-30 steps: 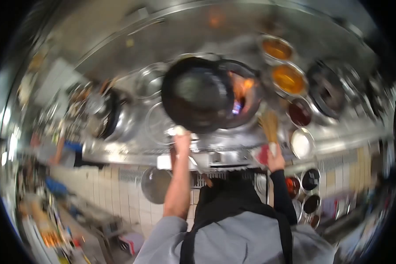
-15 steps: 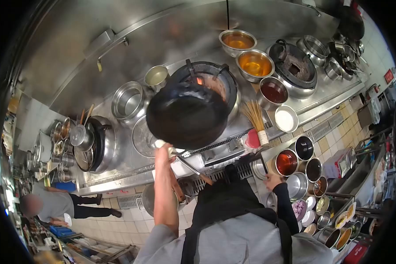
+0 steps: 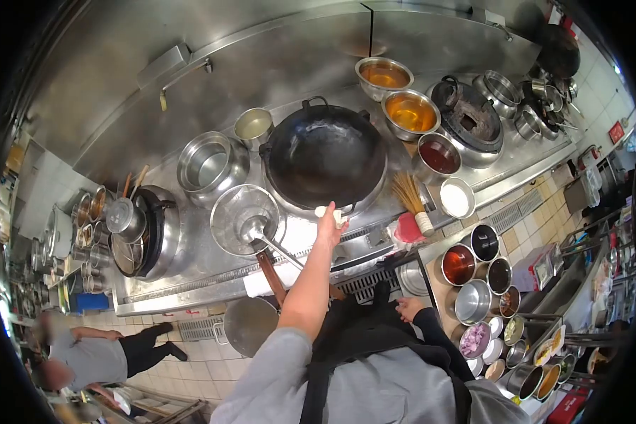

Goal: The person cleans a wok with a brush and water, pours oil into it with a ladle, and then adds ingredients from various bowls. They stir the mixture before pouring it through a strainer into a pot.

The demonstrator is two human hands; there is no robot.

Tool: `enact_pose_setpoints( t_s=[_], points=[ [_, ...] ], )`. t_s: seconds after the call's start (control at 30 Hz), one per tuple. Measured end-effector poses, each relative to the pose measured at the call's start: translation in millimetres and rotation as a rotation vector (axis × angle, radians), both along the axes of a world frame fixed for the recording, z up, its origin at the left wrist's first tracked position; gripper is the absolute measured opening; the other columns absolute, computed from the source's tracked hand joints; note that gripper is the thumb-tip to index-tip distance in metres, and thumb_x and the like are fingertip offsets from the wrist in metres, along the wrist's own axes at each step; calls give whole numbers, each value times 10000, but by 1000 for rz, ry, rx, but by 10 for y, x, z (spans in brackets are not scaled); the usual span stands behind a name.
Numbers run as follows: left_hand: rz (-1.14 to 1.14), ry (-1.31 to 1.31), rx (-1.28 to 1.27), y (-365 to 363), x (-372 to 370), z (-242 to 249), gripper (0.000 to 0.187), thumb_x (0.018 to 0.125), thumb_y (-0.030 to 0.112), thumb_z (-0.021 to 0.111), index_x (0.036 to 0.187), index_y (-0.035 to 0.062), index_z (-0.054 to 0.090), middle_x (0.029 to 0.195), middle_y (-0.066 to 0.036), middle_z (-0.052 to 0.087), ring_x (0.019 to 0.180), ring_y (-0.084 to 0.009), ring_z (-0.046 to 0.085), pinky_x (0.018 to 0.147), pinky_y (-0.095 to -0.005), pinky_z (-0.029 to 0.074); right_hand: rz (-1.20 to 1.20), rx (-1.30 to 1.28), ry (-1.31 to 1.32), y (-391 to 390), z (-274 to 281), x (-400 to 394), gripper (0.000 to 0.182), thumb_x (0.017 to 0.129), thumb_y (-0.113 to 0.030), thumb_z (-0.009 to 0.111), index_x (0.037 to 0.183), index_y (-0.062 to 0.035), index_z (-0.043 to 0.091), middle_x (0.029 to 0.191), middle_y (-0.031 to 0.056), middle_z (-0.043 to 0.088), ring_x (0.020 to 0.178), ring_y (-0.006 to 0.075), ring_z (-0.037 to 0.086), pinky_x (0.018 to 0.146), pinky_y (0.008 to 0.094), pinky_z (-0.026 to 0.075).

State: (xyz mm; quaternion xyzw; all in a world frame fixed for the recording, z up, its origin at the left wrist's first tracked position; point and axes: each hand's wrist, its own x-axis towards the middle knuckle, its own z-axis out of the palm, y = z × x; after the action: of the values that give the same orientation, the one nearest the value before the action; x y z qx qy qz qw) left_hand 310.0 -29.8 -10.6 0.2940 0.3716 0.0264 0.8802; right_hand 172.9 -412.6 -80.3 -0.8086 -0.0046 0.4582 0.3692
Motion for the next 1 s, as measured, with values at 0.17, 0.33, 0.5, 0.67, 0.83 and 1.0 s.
enact_pose_setpoints(
  t_s=[0.17,0.33,0.5,0.67,0.83,1.0],
  points=[
    [-182,-32,-52,-143,-627,240,373,922,467,602,1014,107,570,868,-48,629,761,-188,612,680,-351,519,-342,17,68,-470,-761,-324,274,862,-163,610,1081,-10,672,708,107,660,584,170,629,525,319,515],
    [-374,11,158,-486,-1954,780,309,911,311,634,992,18,578,743,-79,617,552,-184,627,426,-280,478,124,-148,-201,-1177,-1571,-505,247,802,-233,613,895,-40,737,788,121,706,727,236,672,694,369,535],
    [-400,137,223,-560,-2544,657,305,907,257,636,1046,-8,575,784,-102,638,580,-208,644,435,-288,493,309,-242,-201,-1058,-1559,-395,365,793,-369,634,1011,-91,725,1000,172,696,956,351,664,850,395,511],
    [-239,161,300,-415,-2548,568,283,906,256,635,1008,-1,573,771,-94,632,568,-199,637,429,-288,491,361,-267,-238,-583,-1364,-10,269,849,-232,584,1024,-62,697,859,167,698,778,309,683,695,396,546],
    [-73,182,417,-180,-2411,745,318,890,286,656,968,-16,593,752,-83,637,544,-184,634,426,-273,507,-85,31,65,-20,-762,444,252,898,-112,530,1118,-45,633,691,89,620,537,168,608,448,319,502],
    [-84,216,445,-89,-2360,841,321,894,289,632,1013,-7,595,766,-75,648,570,-178,641,447,-267,506,-171,67,99,196,-553,477,313,873,-103,568,1167,3,577,715,84,621,509,163,591,450,314,493]
  ],
)
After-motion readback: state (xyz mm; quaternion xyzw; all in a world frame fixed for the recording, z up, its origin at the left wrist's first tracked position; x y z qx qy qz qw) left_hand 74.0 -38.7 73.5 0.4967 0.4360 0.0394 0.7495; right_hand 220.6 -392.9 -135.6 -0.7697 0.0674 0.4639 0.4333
